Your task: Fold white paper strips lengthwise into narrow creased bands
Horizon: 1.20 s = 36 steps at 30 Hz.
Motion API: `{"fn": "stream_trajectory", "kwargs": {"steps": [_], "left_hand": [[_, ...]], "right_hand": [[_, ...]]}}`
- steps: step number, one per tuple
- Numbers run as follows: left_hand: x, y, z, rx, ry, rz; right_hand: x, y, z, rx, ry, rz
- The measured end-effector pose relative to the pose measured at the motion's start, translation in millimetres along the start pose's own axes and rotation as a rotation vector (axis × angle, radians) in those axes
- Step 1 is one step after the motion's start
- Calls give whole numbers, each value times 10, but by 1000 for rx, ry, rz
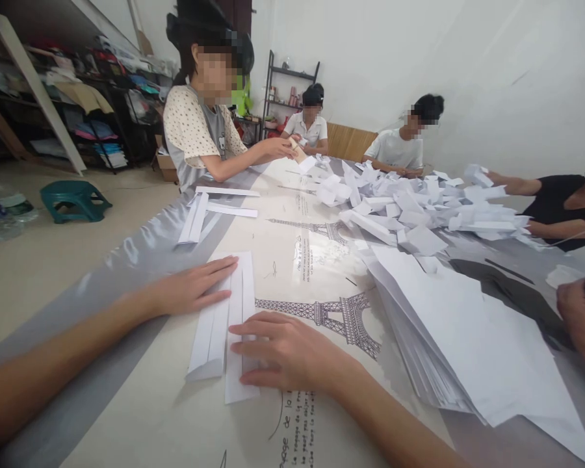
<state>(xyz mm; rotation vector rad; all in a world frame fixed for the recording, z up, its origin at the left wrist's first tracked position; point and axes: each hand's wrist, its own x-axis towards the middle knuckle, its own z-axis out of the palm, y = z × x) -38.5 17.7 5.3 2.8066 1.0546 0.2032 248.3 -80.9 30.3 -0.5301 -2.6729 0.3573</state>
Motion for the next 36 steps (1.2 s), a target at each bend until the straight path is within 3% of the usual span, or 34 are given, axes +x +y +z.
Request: {"fn": "stream_trajectory", "kwargs": {"steps": [5, 16, 29, 33, 36], "left_hand": [[7, -87, -22, -8, -10, -33], [13, -119, 23, -24, 24, -36], [6, -96, -1, -39, 38, -39], [6, -91, -14, -30, 10, -57], [6, -79, -24, -33, 2, -54]], "right_hand": [[14, -101, 31, -26, -23, -61], [37, -253, 154, -351, 6, -116], [38, -311, 184, -351, 22, -177], [31, -255, 199, -294, 30, -135], [64, -211, 260, -256, 77, -17]]}}
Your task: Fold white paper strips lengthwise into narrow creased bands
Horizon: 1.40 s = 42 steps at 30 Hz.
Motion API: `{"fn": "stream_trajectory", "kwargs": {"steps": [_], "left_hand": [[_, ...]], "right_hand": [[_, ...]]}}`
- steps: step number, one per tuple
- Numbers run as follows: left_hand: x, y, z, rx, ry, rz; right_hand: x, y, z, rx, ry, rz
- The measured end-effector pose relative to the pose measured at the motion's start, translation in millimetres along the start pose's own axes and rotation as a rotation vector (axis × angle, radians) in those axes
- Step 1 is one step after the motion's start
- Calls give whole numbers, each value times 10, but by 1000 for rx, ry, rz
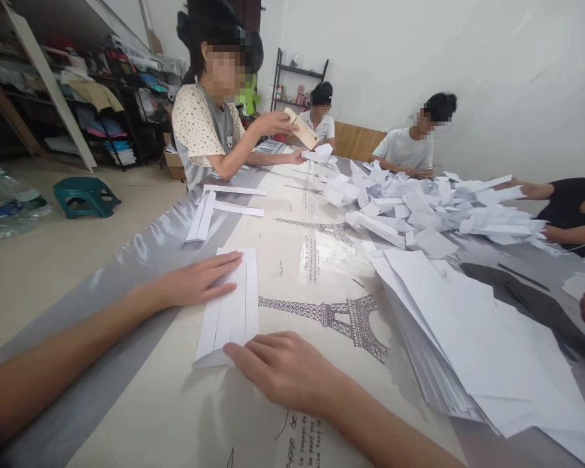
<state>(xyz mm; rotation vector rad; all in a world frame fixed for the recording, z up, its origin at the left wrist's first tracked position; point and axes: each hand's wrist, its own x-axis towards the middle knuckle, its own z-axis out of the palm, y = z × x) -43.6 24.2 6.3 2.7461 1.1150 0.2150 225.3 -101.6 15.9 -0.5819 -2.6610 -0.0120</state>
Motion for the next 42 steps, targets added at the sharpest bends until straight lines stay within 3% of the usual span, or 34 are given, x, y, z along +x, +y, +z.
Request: {"fn": "stream_trajectory", "kwargs": {"steps": [5, 14, 27, 36, 42], "left_hand": [[-5, 19, -8, 2, 1, 4], [8, -27, 42, -2, 20, 13], [3, 6, 4, -11, 21, 10], [-6, 11, 2, -17, 29, 14], [-1, -2, 8, -32, 20, 7]], "right_hand": [[75, -21, 59, -6, 35, 36], [96, 69, -1, -115, 51, -285], [51, 62, 49, -157, 75, -249], [108, -56, -15, -194, -4, -235], [96, -92, -36, -150, 41, -179]]}}
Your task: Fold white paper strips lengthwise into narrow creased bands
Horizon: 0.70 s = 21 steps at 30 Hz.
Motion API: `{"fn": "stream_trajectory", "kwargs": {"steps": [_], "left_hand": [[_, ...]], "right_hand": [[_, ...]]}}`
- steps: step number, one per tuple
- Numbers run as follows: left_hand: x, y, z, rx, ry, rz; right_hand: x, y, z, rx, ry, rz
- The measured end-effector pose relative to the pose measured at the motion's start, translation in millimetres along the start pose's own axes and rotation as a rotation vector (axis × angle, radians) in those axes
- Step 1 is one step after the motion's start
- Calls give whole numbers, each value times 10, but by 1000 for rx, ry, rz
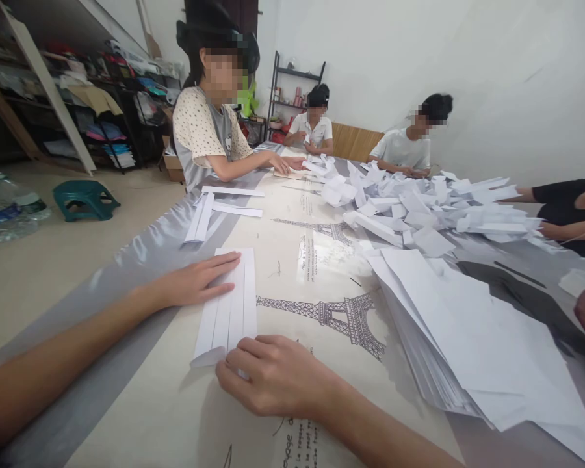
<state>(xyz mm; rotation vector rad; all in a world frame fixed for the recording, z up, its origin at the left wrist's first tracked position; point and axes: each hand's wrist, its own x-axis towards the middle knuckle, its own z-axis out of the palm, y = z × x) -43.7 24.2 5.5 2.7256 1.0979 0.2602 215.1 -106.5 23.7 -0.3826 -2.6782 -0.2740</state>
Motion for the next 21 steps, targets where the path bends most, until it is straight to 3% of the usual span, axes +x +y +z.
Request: {"fn": "stream_trajectory", "kwargs": {"steps": [10, 15, 21], "left_hand": [[5, -30, 25, 5, 9, 1], [1, -11, 21, -14, 11, -16], [5, -31, 37, -15, -10, -27]], "right_hand": [[-68, 82, 80, 672, 9, 434], [-40, 94, 130, 786, -35, 605], [-27, 95, 136, 754, -80, 650]]}}
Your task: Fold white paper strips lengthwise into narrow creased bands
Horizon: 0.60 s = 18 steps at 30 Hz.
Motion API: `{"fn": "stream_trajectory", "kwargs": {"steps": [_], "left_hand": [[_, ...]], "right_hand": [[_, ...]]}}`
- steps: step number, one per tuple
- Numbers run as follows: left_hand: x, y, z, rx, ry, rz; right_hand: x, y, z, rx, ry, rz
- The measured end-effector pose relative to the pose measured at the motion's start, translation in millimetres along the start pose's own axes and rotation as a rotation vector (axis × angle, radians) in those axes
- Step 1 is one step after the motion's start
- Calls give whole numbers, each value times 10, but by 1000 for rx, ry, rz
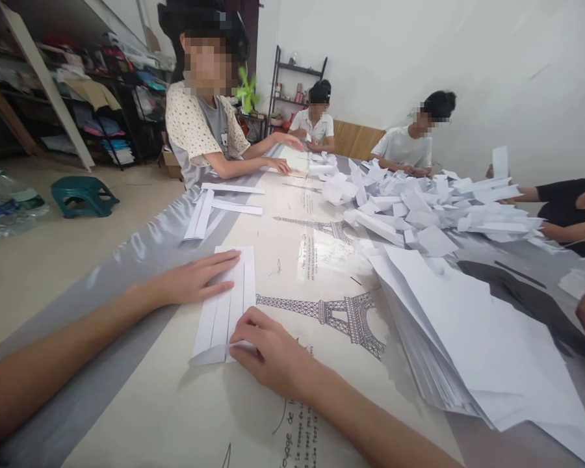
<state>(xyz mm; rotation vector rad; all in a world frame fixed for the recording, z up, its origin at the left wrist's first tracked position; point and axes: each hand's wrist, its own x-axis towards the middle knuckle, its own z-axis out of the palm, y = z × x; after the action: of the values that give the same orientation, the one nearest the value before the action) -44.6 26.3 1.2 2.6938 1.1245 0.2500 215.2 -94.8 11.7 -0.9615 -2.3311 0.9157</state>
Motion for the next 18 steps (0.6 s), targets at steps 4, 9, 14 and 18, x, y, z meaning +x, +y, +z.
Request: {"fn": "stream_trajectory", "kwargs": {"steps": [4, 9, 14, 18], "left_hand": [[3, 2, 2, 0, 10, 4], [-1, 20, -9, 5, 14, 3], [1, 14, -10, 30, 20, 22], [-3, 21, -17, 44, 15, 20]], "right_hand": [[-18, -47, 1, -41, 0, 3], [-26, -71, 27, -160, 43, -56], [-28, -40, 54, -616, 185, -419], [-61, -84, 12, -770, 100, -530]]}}
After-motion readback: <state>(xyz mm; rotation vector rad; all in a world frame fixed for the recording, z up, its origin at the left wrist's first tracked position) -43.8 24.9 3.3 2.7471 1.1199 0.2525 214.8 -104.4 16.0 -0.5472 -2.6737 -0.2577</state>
